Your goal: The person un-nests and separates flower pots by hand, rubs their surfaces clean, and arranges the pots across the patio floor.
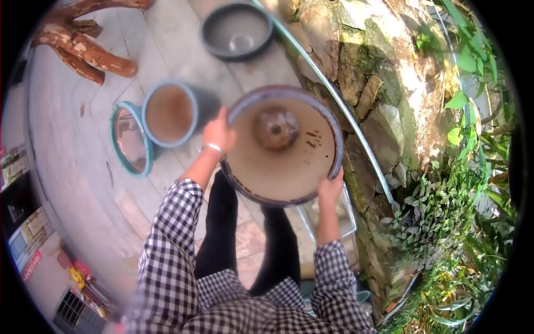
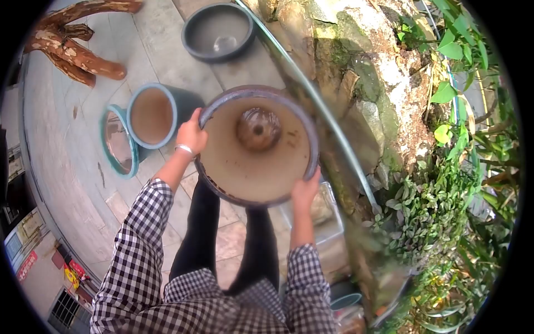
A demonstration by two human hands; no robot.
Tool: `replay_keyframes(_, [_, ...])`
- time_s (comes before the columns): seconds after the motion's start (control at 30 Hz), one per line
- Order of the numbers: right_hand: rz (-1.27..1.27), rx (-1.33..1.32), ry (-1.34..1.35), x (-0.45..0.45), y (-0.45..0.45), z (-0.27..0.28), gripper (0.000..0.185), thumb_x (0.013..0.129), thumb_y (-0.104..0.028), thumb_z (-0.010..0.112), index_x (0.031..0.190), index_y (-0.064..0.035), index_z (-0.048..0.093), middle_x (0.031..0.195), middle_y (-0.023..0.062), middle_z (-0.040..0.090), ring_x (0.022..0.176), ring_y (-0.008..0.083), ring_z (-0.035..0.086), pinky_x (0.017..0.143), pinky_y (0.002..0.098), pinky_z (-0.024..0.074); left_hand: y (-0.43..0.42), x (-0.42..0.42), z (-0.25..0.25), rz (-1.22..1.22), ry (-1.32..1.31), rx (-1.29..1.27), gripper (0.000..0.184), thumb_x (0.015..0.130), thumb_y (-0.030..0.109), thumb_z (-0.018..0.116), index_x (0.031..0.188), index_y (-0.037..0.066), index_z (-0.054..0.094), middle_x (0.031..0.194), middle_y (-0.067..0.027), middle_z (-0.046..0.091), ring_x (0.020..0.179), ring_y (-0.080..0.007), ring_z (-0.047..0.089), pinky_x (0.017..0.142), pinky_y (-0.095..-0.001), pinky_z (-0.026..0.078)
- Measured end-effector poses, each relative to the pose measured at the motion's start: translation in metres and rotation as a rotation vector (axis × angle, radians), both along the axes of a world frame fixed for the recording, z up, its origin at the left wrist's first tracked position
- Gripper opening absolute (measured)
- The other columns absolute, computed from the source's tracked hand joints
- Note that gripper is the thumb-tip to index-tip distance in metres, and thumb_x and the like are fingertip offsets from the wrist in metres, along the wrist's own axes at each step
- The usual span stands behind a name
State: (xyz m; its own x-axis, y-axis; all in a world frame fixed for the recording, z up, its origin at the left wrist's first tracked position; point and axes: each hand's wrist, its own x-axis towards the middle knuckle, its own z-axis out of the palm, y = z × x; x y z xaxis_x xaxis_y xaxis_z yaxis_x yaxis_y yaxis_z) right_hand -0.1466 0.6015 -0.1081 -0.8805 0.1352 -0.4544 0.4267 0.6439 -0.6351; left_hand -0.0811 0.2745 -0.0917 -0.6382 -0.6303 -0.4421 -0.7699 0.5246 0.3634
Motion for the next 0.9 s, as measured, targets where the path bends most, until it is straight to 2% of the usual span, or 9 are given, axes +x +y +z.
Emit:
replay_keyframes(0.1, [-0.061,0.001,0.028,-0.025,-0.020,-0.016,0.067,0.069,-0.001,0.054,0.134,0.0054,0.038,0.116,0.0269,0.058,0.109,0.0345,0.057,0.096,0.0369,0.0408,-0.022,-0.036,-0.032,-0.067,0.011,0.015,0.055,0.071,0.010,0.056,0.125,0.009,0.048,0.088,-0.0242,0.065,0.083,-0.0429,0.062,0.076,-0.0488,0.050])
replay_keyframes(0.3, [-0.125,-0.035,-0.014,-0.047,-0.047,-0.048,0.066,0.070,-0.005,0.057,0.134,0.0033,0.040,0.118,0.0251,0.058,0.111,0.0332,0.056,0.096,0.0362,0.0410,-0.059,-0.100,-0.056,-0.194,-0.008,-0.025,0.058,0.072,0.010,0.055,0.129,0.007,0.047,0.088,-0.0240,0.065,0.083,-0.0407,0.063,0.076,-0.0476,0.050])
replay_keyframes(0.4, [-0.161,0.031,-0.045,-0.062,-0.067,-0.057,0.067,0.070,-0.008,0.060,0.133,0.0049,0.040,0.122,0.0248,0.055,0.114,0.0319,0.054,0.098,0.0363,0.0398,-0.075,-0.125,-0.067,-0.193,-0.016,0.005,0.059,0.074,0.011,0.053,0.132,0.008,0.044,0.096,-0.0262,0.064,0.090,-0.0425,0.061,0.082,-0.0471,0.049])
replay_keyframes(0.5, [-0.192,-0.095,0.130,-0.066,-0.076,-0.089,0.054,0.065,0.001,0.058,0.118,0.0040,0.050,0.103,0.0139,0.063,0.091,0.0224,0.059,0.085,0.0308,0.0455,-0.090,-0.139,-0.080,-0.173,0.006,0.010,0.058,0.075,0.010,0.052,0.132,0.009,0.044,0.100,-0.0273,0.062,0.097,-0.0438,0.058,0.087,-0.0483,0.046])
replay_keyframes(0.6, [-0.197,-0.100,0.130,-0.071,-0.086,-0.102,0.052,0.066,0.002,0.058,0.117,0.0043,0.050,0.103,0.0128,0.062,0.091,0.0216,0.059,0.086,0.0308,0.0452,-0.101,-0.150,-0.091,-0.175,0.180,0.009,0.053,0.074,0.010,0.053,0.127,0.008,0.048,0.099,-0.0273,0.062,0.098,-0.0440,0.057,0.087,-0.0491,0.046])
replay_keyframes(0.73, [-0.217,-0.124,0.116,-0.074,-0.103,-0.107,0.049,0.068,0.004,0.056,0.117,0.0043,0.050,0.105,0.0121,0.061,0.093,0.0210,0.058,0.087,0.0300,0.0442,-0.117,-0.160,-0.102,-0.209,0.151,-0.043,0.049,0.074,0.009,0.052,0.122,0.006,0.052,0.097,-0.0265,0.063,0.094,-0.0446,0.058,0.085,-0.0474,0.047])
replay_keyframes(0.83, [-0.233,-0.148,0.122,-0.076,-0.110,-0.116,0.049,0.068,0.004,0.056,0.117,0.0040,0.050,0.106,0.0116,0.061,0.093,0.0207,0.058,0.087,0.0297,0.0441,-0.127,-0.169,-0.107,-0.245,0.093,-0.041,0.057,0.073,0.012,0.051,0.129,0.006,0.049,0.106,-0.0245,0.062,0.101,-0.0393,0.058,0.088,-0.0418,0.046])
replay_keyframes(0.9, [-0.243,-0.154,0.105,-0.077,-0.114,-0.117,0.049,0.069,0.004,0.056,0.118,0.0040,0.050,0.106,0.0114,0.061,0.093,0.0206,0.058,0.087,0.0295,0.0441,-0.131,-0.172,-0.111,-0.250,0.125,-0.048,0.057,0.073,0.013,0.052,0.129,0.006,0.049,0.105,-0.0247,0.062,0.101,-0.0393,0.058,0.088,-0.0413,0.046])
